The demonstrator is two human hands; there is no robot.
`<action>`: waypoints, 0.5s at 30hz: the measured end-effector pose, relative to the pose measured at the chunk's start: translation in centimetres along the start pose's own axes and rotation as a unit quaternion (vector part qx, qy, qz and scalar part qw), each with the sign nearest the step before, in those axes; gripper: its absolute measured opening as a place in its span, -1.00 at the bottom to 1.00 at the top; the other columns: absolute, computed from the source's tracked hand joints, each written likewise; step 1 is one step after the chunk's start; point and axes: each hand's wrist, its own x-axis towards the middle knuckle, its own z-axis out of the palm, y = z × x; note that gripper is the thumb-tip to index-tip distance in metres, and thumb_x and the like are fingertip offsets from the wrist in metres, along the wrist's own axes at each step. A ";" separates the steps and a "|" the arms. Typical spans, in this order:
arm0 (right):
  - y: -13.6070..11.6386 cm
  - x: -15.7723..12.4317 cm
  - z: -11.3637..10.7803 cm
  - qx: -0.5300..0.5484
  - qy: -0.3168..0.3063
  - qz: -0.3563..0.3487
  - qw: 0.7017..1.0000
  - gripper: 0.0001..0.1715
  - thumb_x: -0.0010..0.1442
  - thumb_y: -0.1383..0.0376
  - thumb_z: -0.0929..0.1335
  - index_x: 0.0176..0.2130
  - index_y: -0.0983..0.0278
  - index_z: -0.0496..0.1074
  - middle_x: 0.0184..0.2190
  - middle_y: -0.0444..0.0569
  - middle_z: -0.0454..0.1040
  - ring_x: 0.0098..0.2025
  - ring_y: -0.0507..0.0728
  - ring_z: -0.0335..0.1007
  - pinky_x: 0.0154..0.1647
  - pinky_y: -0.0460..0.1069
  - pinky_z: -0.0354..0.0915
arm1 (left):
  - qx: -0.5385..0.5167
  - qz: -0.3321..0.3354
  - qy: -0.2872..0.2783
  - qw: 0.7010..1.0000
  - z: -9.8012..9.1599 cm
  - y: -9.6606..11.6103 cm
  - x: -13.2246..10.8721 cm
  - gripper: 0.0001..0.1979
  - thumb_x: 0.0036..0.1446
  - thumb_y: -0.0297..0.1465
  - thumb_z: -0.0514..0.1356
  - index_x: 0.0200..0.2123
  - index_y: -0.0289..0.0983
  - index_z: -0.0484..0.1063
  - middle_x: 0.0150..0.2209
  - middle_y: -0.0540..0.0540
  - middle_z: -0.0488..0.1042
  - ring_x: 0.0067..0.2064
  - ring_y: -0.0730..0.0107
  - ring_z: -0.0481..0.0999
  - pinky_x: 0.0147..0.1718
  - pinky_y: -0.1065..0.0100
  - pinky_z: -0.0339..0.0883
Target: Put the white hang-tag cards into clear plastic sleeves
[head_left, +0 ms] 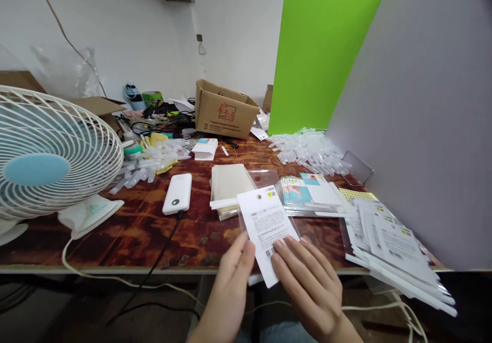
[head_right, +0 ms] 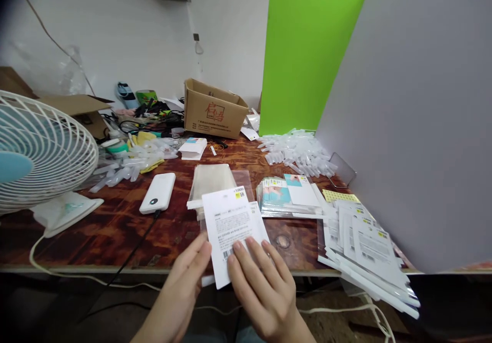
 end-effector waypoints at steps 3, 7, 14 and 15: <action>0.6 -0.1 0.2 0.046 -0.040 0.079 0.995 -0.63 0.25 0.45 0.23 -0.02 0.24 0.47 0.06 0.09 0.44 0.13 0.21 0.32 0.04 0.14 0.33 | 0.030 0.003 0.022 0.999 -0.1 -1.6 -1.1 -0.52 0.09 -0.13 0.24 0.05 -0.22 0.46 0.18 -0.21 0.40 0.28 -0.01 0.22 0.24 0.08 0.08; 0.9 -0.5 0.4 0.174 -0.093 0.146 0.969 -0.71 0.27 0.22 0.31 -0.01 0.11 0.46 0.13 0.02 0.35 0.13 0.18 0.26 0.02 0.12 0.37 | 0.063 0.029 0.008 0.998 -0.5 -2.1 -1.6 -0.52 0.14 -0.12 0.18 0.07 -0.20 0.44 0.13 -0.18 0.45 0.23 0.01 0.30 0.22 0.11 0.13; -0.7 -0.5 0.2 0.264 0.016 0.358 0.895 -0.62 0.18 0.25 0.40 0.01 0.23 0.40 0.22 0.21 0.22 0.19 0.24 0.28 -0.02 0.07 0.44 | 0.184 0.032 -0.054 0.981 -1.2 -2.1 -1.9 -0.57 0.14 -0.09 0.16 0.05 -0.07 0.48 -0.04 -0.13 0.57 0.03 0.05 0.47 0.08 0.20 0.28; -0.7 -0.6 -0.2 0.258 0.024 0.359 0.896 -0.69 0.18 0.26 0.40 -0.05 0.24 0.44 0.21 0.20 0.24 0.17 0.24 0.31 -0.05 0.04 0.46 | 0.197 0.032 -0.083 0.976 -0.9 -1.8 -1.9 -0.54 0.15 -0.08 0.14 0.07 -0.07 0.46 -0.04 -0.14 0.57 0.01 0.06 0.48 0.07 0.18 0.29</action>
